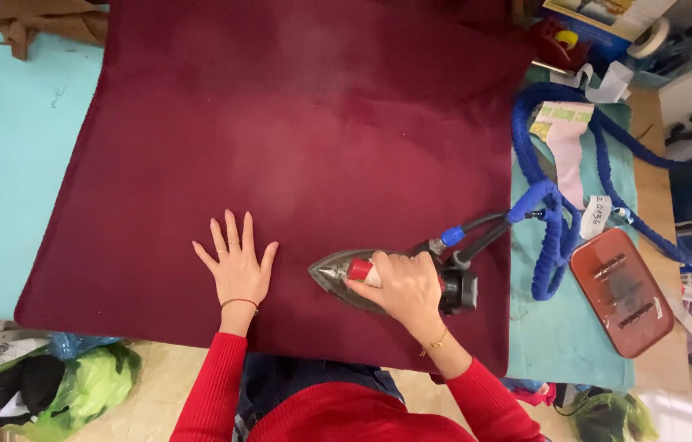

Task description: Ironing a large piece of maroon fabric on a work table using a steam iron to remove wrinkles.

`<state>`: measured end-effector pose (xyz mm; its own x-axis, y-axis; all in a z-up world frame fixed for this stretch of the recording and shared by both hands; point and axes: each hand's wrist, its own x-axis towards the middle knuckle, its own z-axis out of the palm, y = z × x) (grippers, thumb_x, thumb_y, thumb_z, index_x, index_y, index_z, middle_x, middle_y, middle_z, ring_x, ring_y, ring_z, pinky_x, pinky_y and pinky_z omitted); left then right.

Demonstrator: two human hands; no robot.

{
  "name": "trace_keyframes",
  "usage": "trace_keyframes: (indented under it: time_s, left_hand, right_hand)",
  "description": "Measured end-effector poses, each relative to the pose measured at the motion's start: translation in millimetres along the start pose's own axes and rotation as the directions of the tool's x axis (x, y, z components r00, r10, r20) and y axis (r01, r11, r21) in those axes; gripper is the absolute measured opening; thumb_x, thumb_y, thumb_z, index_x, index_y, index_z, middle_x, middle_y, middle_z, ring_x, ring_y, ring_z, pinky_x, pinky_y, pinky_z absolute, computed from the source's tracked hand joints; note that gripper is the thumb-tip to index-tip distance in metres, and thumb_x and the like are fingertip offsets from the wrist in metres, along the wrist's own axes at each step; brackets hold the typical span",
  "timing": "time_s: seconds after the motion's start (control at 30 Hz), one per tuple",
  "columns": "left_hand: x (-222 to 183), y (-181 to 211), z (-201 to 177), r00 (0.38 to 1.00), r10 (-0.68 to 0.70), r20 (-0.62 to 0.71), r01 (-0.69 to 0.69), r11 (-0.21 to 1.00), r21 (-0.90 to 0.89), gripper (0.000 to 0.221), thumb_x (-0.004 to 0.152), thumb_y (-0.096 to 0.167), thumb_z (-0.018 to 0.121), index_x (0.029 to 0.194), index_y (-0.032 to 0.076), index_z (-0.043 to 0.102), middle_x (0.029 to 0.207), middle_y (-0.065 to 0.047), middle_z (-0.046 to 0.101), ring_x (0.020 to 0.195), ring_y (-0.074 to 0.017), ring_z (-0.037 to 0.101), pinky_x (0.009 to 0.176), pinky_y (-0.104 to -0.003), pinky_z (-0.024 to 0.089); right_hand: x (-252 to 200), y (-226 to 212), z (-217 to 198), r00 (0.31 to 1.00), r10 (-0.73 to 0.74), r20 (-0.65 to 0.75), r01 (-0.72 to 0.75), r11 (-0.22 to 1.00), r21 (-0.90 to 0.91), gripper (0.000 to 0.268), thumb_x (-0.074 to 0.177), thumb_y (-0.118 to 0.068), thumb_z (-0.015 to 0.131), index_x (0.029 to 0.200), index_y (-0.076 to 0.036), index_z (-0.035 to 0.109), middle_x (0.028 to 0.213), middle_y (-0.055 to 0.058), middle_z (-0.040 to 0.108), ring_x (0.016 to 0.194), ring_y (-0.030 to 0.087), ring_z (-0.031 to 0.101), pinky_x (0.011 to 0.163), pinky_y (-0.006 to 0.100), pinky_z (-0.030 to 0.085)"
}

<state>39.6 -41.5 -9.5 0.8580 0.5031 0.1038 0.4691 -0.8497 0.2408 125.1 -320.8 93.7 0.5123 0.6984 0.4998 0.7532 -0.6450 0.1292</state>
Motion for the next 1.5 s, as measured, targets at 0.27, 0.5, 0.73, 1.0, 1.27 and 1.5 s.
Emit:
trace_keyframes:
  time_s: [0.27, 0.5, 0.73, 1.0, 1.27, 1.5]
  left_hand:
    - [0, 0, 3, 1.000, -0.002, -0.002, 0.002, 1.000, 0.011, 0.076, 0.102, 0.071, 0.027, 0.162, 0.025, 0.030, 0.173, -0.009, 0.018, 0.159, -0.0350, 0.009, 0.122, -0.070, -0.003]
    - [0, 0, 1, 0.999, 0.008, -0.036, -0.006, 0.999, 0.041, 0.073, 0.103, 0.068, 0.030, 0.160, 0.023, 0.035, 0.171, -0.011, 0.023, 0.158, -0.0359, 0.014, 0.121, -0.070, 0.001]
    - [0, -3, 7, 0.999, 0.018, -0.041, -0.017, 1.000, 0.016, 0.074, 0.103, 0.069, 0.028, 0.160, 0.023, 0.033, 0.171, -0.011, 0.022, 0.158, -0.0369, 0.014, 0.121, -0.071, 0.003]
    - [1, -4, 7, 1.000, 0.014, -0.026, -0.013, 0.999, 0.034, 0.073, 0.103, 0.068, 0.030, 0.161, 0.025, 0.033, 0.171, -0.009, 0.023, 0.158, -0.0351, 0.015, 0.122, -0.070, 0.001]
    - [0, -4, -5, 0.997, 0.055, -0.061, -0.057, 0.998, -0.031, 0.071, 0.101, 0.061, 0.039, 0.159, 0.020, 0.038, 0.169, -0.013, 0.027, 0.156, -0.0399, 0.019, 0.119, -0.072, 0.004]
    - [1, 2, -18, 0.999, 0.041, 0.000, -0.041, 0.996, -0.082, 0.073, 0.101, 0.056, 0.038, 0.161, 0.016, 0.033, 0.170, -0.016, 0.022, 0.155, -0.0428, 0.014, 0.116, -0.074, 0.000]
  right_hand:
    - [61, 41, 34, 0.992, 0.062, -0.106, -0.076, 0.988, -0.132, 0.060, 0.087, -0.081, 0.058, 0.083, -0.021, 0.060, 0.056, -0.002, 0.055, 0.050, 0.016, 0.058, 0.062, 0.037, 0.044]
    - [138, 120, 108, 0.965, 0.128, -0.230, -0.187, 0.948, -0.258, 0.060, 0.091, -0.080, 0.063, 0.082, -0.021, 0.059, 0.051, -0.003, 0.060, 0.047, 0.017, 0.064, 0.069, 0.035, 0.043]
    - [151, 142, 130, 0.958, 0.257, -0.130, -0.278, 0.942, -0.186, 0.059, 0.093, -0.081, 0.061, 0.090, -0.022, 0.059, 0.058, 0.004, 0.068, 0.055, 0.026, 0.072, 0.070, 0.037, 0.041]
    - [103, 54, 24, 1.000, -0.015, 0.015, 0.017, 0.978, -0.208, 0.057, 0.078, -0.082, 0.061, 0.073, -0.026, 0.054, 0.048, 0.003, 0.060, 0.044, 0.026, 0.064, 0.065, 0.042, 0.045]
    - [-24, -22, -58, 0.991, 0.078, 0.110, -0.086, 0.994, 0.069, 0.060, 0.088, -0.077, 0.060, 0.081, -0.018, 0.061, 0.054, 0.000, 0.054, 0.051, 0.020, 0.056, 0.062, 0.039, 0.040]
    - [-66, 3, -74, 0.980, 0.147, 0.136, -0.139, 0.988, -0.066, 0.064, 0.091, -0.078, 0.054, 0.085, -0.016, 0.066, 0.050, -0.001, 0.054, 0.045, 0.019, 0.052, 0.054, 0.038, 0.033]
